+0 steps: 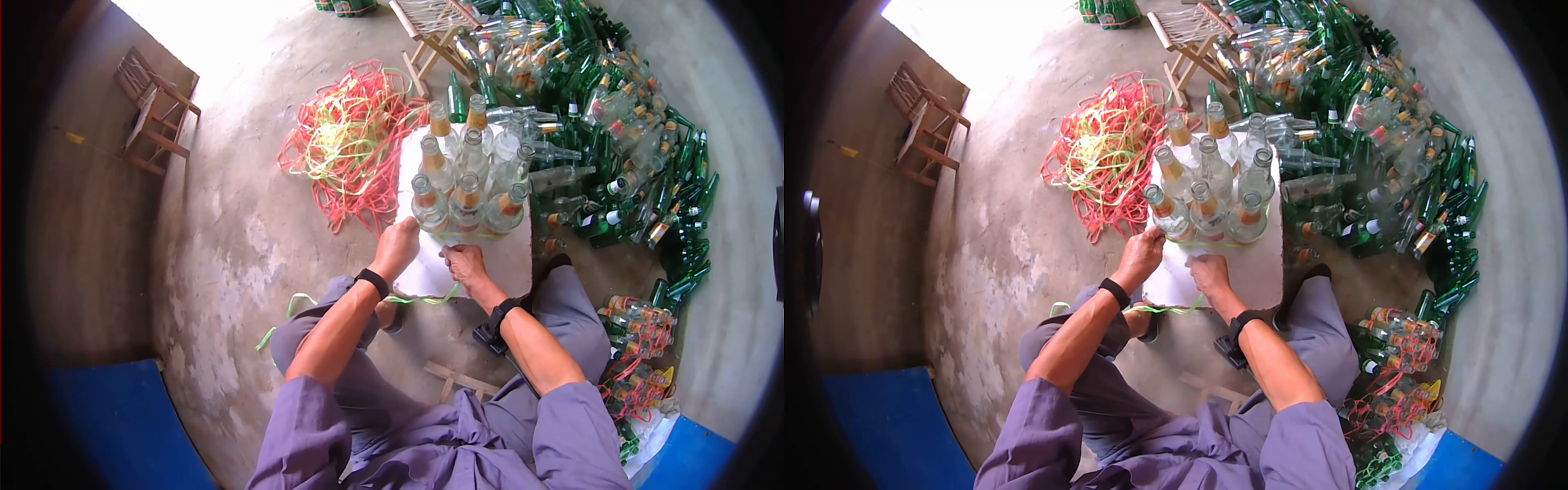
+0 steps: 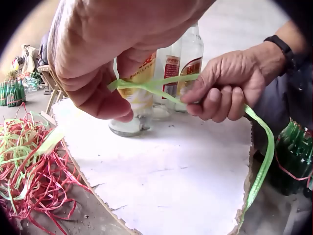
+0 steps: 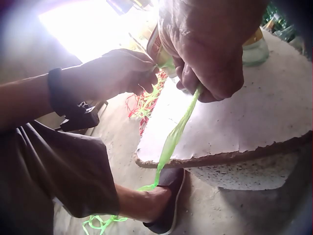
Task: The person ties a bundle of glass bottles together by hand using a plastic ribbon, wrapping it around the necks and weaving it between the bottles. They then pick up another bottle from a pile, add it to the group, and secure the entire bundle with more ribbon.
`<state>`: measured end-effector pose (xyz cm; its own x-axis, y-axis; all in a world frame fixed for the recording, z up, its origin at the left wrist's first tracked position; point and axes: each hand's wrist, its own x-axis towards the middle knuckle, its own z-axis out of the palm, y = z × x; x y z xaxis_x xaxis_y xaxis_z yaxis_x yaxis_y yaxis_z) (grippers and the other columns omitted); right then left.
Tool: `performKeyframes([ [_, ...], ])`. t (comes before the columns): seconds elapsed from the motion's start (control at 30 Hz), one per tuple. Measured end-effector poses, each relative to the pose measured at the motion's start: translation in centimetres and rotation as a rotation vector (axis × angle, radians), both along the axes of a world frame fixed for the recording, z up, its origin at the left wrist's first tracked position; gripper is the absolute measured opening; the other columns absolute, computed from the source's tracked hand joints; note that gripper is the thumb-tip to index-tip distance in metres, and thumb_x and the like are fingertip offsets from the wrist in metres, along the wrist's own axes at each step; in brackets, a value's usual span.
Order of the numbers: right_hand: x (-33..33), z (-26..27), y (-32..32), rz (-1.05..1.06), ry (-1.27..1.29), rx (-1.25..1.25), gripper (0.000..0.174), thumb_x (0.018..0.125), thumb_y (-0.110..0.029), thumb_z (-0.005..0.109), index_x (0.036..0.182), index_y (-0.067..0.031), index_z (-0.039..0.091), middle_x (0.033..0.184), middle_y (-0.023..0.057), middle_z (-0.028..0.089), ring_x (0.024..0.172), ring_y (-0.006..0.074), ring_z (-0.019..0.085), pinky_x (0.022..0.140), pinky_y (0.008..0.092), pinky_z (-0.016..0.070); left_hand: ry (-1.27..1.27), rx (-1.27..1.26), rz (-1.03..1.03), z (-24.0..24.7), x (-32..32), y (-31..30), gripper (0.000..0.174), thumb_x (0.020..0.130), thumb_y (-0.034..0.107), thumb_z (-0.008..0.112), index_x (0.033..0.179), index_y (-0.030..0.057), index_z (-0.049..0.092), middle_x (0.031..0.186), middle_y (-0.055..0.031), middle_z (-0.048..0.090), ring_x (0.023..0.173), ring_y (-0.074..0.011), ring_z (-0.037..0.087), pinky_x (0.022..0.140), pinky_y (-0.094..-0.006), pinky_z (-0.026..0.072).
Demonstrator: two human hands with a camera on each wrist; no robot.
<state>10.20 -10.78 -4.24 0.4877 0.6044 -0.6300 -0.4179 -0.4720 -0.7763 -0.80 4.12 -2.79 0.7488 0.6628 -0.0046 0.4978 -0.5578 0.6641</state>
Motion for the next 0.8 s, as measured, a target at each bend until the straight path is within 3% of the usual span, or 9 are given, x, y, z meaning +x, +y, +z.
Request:
performKeyframes([
  [0.07,-0.1,0.0,0.3,0.007,-0.004,0.006,0.026,0.091,-0.021,0.066,0.088,0.0045,0.068,0.064,-0.0012,0.055,0.044,0.0063,0.041,0.040,0.0225,0.0303,0.049,-0.004,0.007,-0.7,0.0,-0.2,0.014,0.089,0.013,0.058,0.094,0.0022,0.066,0.084,-0.0248,0.066,0.082,-0.0434,0.066,0.073,-0.0495,0.0518],
  [0.13,-0.1,-0.2,0.6,-0.039,-0.034,0.108,0.024,0.082,-0.020,0.067,0.076,0.0032,0.069,0.064,0.0051,0.061,0.049,0.0141,0.051,0.045,0.0299,0.0389,0.036,0.054,-0.013,-0.3,0.0,-0.7,0.018,0.090,0.015,0.053,0.084,0.0008,0.063,0.077,-0.0262,0.065,0.075,-0.0461,0.065,0.069,-0.0556,0.0510],
  [0.17,-0.2,-0.3,0.7,-0.038,-0.033,0.106,0.024,0.082,-0.020,0.067,0.076,0.0032,0.069,0.064,0.0051,0.061,0.049,0.0141,0.051,0.045,0.0299,0.0389,0.037,0.052,-0.012,-0.1,0.0,-0.9,0.018,0.090,0.015,0.053,0.084,0.0008,0.063,0.077,-0.0262,0.065,0.075,-0.0461,0.065,0.069,-0.0556,0.0510],
  [0.37,-0.6,0.8,1.4,-0.052,0.058,0.120,0.024,0.087,-0.023,0.066,0.084,0.0004,0.069,0.066,0.0028,0.060,0.049,0.0105,0.050,0.044,0.0271,0.0373,0.048,0.060,-0.107,-0.7,-0.6,-0.5,0.017,0.088,0.014,0.054,0.084,0.0022,0.065,0.077,-0.0257,0.065,0.075,-0.0454,0.066,0.069,-0.0549,0.0515],
  [0.43,-0.7,0.8,1.6,-0.045,0.108,0.120,0.022,0.089,-0.024,0.070,0.086,-0.0017,0.069,0.068,-0.0010,0.059,0.047,0.0038,0.046,0.040,0.0193,0.0324,0.096,0.059,-0.105,-0.9,-0.6,-0.1,0.016,0.087,0.015,0.055,0.089,0.0036,0.066,0.077,-0.0257,0.066,0.075,-0.0454,0.066,0.069,-0.0546,0.0519],
  [0.57,-0.7,0.4,1.2,-0.055,0.152,0.123,0.021,0.088,-0.023,0.070,0.085,-0.0025,0.068,0.068,-0.0010,0.059,0.047,0.0045,0.046,0.040,0.0199,0.0321,0.085,0.047,-0.011,0.7,-0.2,-0.9,0.018,0.085,0.013,0.056,0.097,0.0046,0.067,0.076,-0.0254,0.066,0.075,-0.0449,0.066,0.069,-0.0542,0.0519],
  [0.63,-0.5,-0.4,0.9,-0.049,0.052,0.088,0.018,0.086,-0.020,0.072,0.082,-0.0034,0.068,0.066,-0.0016,0.057,0.046,0.0050,0.044,0.039,0.0214,0.0300,0.198,0.080,-0.008,1.7,0.1,-1.3,0.019,0.086,0.015,0.063,0.102,0.0064,0.066,0.077,-0.0260,0.066,0.075,-0.0442,0.066,0.069,-0.0531,0.0523],
  [0.8,0.2,-0.3,0.7,-0.120,-0.044,0.136,0.014,0.083,-0.017,0.071,0.079,-0.0044,0.067,0.061,-0.0035,0.051,0.044,0.0054,0.039,0.039,0.0239,0.0257,0.185,0.119,-0.080,1.3,-0.1,-0.5,0.016,0.085,0.014,0.063,0.098,0.0059,0.065,0.075,-0.0250,0.065,0.074,-0.0442,0.066,0.067,-0.0543,0.0515],
])
